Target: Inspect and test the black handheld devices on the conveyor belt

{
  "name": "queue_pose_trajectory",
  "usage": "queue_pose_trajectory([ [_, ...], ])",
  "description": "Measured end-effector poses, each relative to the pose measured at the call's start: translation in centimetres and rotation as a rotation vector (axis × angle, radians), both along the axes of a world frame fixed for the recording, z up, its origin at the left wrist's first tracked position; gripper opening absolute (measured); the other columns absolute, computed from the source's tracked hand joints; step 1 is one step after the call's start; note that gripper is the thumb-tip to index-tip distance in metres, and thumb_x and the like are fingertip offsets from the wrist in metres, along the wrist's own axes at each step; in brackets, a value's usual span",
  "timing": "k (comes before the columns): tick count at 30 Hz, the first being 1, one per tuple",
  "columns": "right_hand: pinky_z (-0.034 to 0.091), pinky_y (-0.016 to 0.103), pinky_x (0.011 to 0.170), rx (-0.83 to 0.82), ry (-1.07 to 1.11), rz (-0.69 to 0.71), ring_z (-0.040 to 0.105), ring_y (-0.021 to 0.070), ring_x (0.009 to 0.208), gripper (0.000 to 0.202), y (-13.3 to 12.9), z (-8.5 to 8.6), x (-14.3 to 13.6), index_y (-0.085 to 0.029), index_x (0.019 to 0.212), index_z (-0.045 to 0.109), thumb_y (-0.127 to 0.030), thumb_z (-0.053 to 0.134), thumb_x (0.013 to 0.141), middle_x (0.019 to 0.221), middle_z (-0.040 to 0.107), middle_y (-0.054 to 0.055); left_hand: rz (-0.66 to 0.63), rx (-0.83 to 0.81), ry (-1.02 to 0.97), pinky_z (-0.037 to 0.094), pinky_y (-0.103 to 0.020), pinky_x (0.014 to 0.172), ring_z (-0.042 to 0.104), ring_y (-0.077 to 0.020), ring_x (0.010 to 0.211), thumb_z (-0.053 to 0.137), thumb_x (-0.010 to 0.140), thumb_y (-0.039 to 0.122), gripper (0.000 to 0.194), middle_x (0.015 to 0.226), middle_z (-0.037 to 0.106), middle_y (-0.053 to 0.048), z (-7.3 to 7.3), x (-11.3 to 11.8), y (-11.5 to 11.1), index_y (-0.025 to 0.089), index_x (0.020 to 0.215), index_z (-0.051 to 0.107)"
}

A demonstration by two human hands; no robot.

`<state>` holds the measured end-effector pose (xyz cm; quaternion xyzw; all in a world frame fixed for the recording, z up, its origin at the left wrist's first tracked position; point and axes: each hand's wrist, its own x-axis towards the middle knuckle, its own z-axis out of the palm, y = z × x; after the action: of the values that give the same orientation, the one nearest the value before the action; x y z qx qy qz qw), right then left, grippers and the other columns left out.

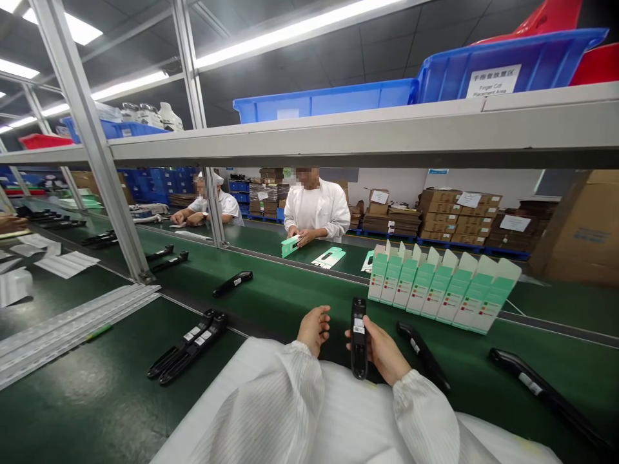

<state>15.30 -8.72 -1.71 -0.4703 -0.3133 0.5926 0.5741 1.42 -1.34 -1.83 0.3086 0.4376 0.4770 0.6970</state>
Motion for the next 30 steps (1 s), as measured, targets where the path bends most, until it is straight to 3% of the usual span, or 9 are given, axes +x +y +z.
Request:
queue_pose_trajectory([
  [4, 0.041, 0.027, 0.048, 0.01, -0.36, -0.027, 0.059, 0.0159, 0.051, 0.034, 0.7, -1.3, 0.4, -0.019, 0.071, 0.057, -0.053, 0.056, 0.07, 0.068, 0.066, 0.004, -0.064, 0.064, 0.074, 0.024, -0.017, 0.042, 0.04, -0.0036, 0.045, 0.061, 0.063, 0.034, 0.028, 0.062, 0.047, 0.005, -0.3, 0.3, -0.2, 0.016, 0.085, 0.058],
  [8, 0.043, 0.031, 0.065, 0.084, -0.623, -0.139, 0.06, 0.0206, 0.072, 0.024, 1.6, -2.0, 1.3, -0.022, 0.083, 0.058, -0.041, 0.059, 0.068, 0.073, 0.063, 0.002, -0.088, 0.115, 0.122, 0.024, -0.016, 0.042, 0.039, -0.0033, 0.046, 0.06, 0.062, 0.034, 0.028, 0.064, 0.047, 0.004, -0.5, 0.5, -0.3, 0.017, 0.084, 0.058],
  [14, 0.036, 0.04, 0.078, 0.087, -0.982, -0.272, 0.053, 0.0312, 0.094, 0.03, 2.5, -3.1, 2.3, -0.022, 0.095, 0.061, -0.028, 0.056, 0.067, 0.095, 0.059, 0.012, -0.118, 0.148, 0.172, 0.024, -0.016, 0.041, 0.039, -0.0033, 0.046, 0.059, 0.063, 0.034, 0.026, 0.064, 0.047, 0.004, -0.9, 0.6, -0.2, 0.017, 0.082, 0.059],
  [18, 0.034, 0.041, 0.084, 0.132, -1.12, -0.319, 0.045, 0.0323, 0.108, 0.037, 1.9, -2.8, 2.3, -0.023, 0.105, 0.059, -0.024, 0.052, 0.069, 0.111, 0.055, 0.013, -0.125, 0.152, 0.177, 0.023, -0.016, 0.041, 0.039, -0.0034, 0.047, 0.057, 0.064, 0.031, 0.023, 0.064, 0.047, 0.004, -0.9, 0.6, -0.3, 0.017, 0.082, 0.059],
  [21, 0.035, 0.041, 0.085, 0.315, -1.213, -0.363, 0.046, 0.0301, 0.107, 0.038, 1.2, -1.8, 1.9, -0.024, 0.111, 0.056, -0.025, 0.046, 0.074, 0.114, 0.054, 0.011, -0.123, 0.15, 0.179, 0.023, -0.016, 0.041, 0.039, -0.0033, 0.046, 0.056, 0.065, 0.03, 0.022, 0.064, 0.047, 0.004, -0.8, 0.6, -0.4, 0.016, 0.082, 0.059],
  [23, 0.04, 0.037, 0.079, 0.429, -1.189, -0.27, 0.056, 0.0252, 0.092, 0.033, 0.6, -1.2, 1.2, -0.026, 0.106, 0.058, -0.027, 0.041, 0.078, 0.099, 0.062, 0.008, -0.126, 0.151, 0.183, 0.022, -0.016, 0.041, 0.039, -0.0033, 0.046, 0.056, 0.065, 0.03, 0.022, 0.064, 0.047, 0.004, -0.8, 0.6, -0.4, 0.016, 0.082, 0.059],
  [26, 0.042, 0.031, 0.067, 0.447, -1.131, 0.057, 0.06, 0.0201, 0.07, 0.026, 0.1, -1.3, -0.1, -0.027, 0.094, 0.063, -0.027, 0.042, 0.08, 0.075, 0.066, 0.003, -0.131, 0.159, 0.197, 0.022, -0.016, 0.04, 0.039, -0.0032, 0.045, 0.056, 0.065, 0.031, 0.022, 0.062, 0.047, 0.004, -0.7, 0.7, -0.4, 0.016, 0.082, 0.059],
  [28, 0.042, 0.03, 0.067, 0.427, -1.168, 0.216, 0.061, 0.0202, 0.071, 0.023, -0.1, -1.7, -0.7, -0.026, 0.088, 0.066, -0.026, 0.045, 0.078, 0.077, 0.067, 0.003, -0.152, 0.159, 0.214, 0.022, -0.016, 0.039, 0.039, -0.0032, 0.044, 0.056, 0.066, 0.032, 0.022, 0.062, 0.047, 0.004, -0.6, 0.7, -0.5, 0.016, 0.081, 0.058],
  [30, 0.041, 0.03, 0.071, 0.402, -1.214, 0.283, 0.061, 0.0207, 0.078, 0.023, -0.1, -2.0, -0.9, -0.025, 0.086, 0.067, -0.025, 0.046, 0.077, 0.085, 0.068, 0.004, -0.209, 0.17, 0.252, 0.022, -0.016, 0.039, 0.04, -0.0033, 0.044, 0.056, 0.066, 0.032, 0.022, 0.062, 0.049, 0.004, -0.6, 0.8, -0.8, 0.015, 0.08, 0.058],
])
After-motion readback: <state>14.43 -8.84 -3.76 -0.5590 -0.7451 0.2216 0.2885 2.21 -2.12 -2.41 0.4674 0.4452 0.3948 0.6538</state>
